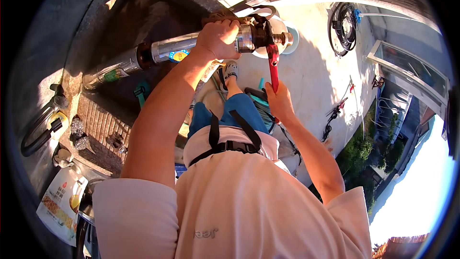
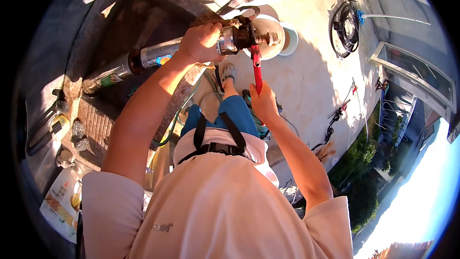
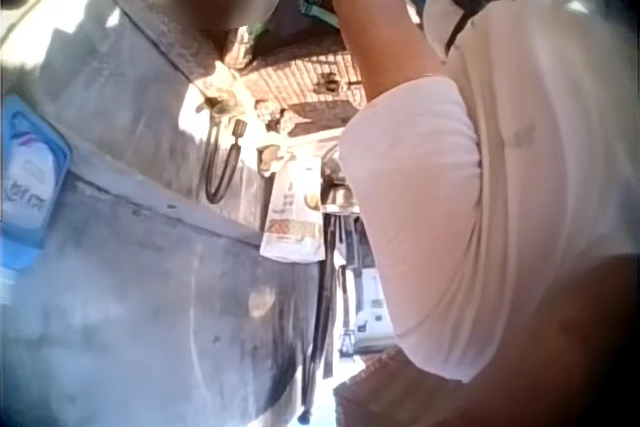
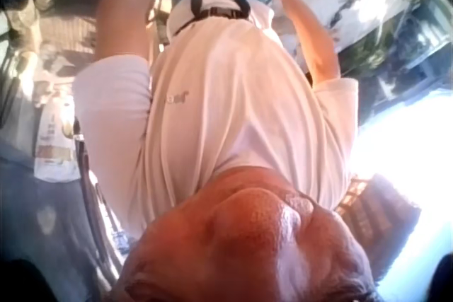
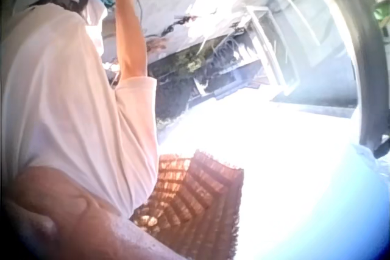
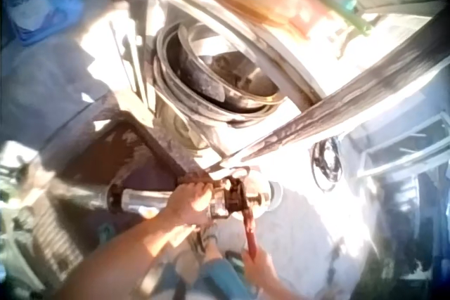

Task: The person retrieves a tool case and a red pipe wrench from a cluttered storage area, then uses the pipe wrench to unscrew a brass fitting from a long cylindrical pump unit located in an outdoor utility sink.

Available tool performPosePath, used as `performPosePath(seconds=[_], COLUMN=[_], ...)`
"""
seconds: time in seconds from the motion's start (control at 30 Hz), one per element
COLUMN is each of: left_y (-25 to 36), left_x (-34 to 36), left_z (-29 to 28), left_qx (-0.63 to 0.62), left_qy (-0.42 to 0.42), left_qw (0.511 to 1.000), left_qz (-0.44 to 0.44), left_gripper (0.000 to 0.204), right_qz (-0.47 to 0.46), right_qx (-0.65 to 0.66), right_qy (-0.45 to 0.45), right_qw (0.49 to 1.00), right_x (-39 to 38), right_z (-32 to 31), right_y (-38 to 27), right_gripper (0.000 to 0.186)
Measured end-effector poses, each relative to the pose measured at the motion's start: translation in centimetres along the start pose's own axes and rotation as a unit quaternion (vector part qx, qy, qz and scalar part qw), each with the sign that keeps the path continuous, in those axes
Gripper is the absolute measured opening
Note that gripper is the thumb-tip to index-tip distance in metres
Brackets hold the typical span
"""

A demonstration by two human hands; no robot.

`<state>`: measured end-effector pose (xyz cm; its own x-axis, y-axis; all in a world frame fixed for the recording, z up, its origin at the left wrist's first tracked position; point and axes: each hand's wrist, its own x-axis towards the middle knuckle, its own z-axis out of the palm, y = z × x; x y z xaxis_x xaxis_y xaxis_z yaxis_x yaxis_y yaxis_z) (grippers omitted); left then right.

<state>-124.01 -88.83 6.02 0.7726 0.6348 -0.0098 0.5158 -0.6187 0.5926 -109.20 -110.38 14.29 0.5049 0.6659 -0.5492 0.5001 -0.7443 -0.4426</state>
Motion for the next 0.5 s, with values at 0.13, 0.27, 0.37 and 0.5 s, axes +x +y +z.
performPosePath(seconds=[0.13,0.27,0.37,0.5], left_y=[-0.1,-0.1,0.0,0.1], left_x=[-0.5,-0.6,-0.2,0.0], left_z=[-0.2,0.0,-0.1,-0.3], left_qx=[-0.002,-0.004,0.010,0.024], left_qy=[0.003,0.035,0.042,0.017], left_qw=[1.000,0.999,0.998,0.999], left_qz=[0.009,0.017,0.037,0.013], left_gripper=[0.075,0.076,0.079,0.086], right_qz=[-0.019,-0.034,-0.034,-0.022], right_qx=[0.010,0.016,0.035,0.047], right_qy=[0.016,0.025,0.038,0.059], right_qw=[1.000,0.999,0.998,0.997], right_x=[-0.5,-0.3,0.2,0.3], right_z=[0.7,1.0,1.4,2.0], right_y=[0.2,0.5,1.2,2.0], right_gripper=[0.027,0.027,0.026,0.024])
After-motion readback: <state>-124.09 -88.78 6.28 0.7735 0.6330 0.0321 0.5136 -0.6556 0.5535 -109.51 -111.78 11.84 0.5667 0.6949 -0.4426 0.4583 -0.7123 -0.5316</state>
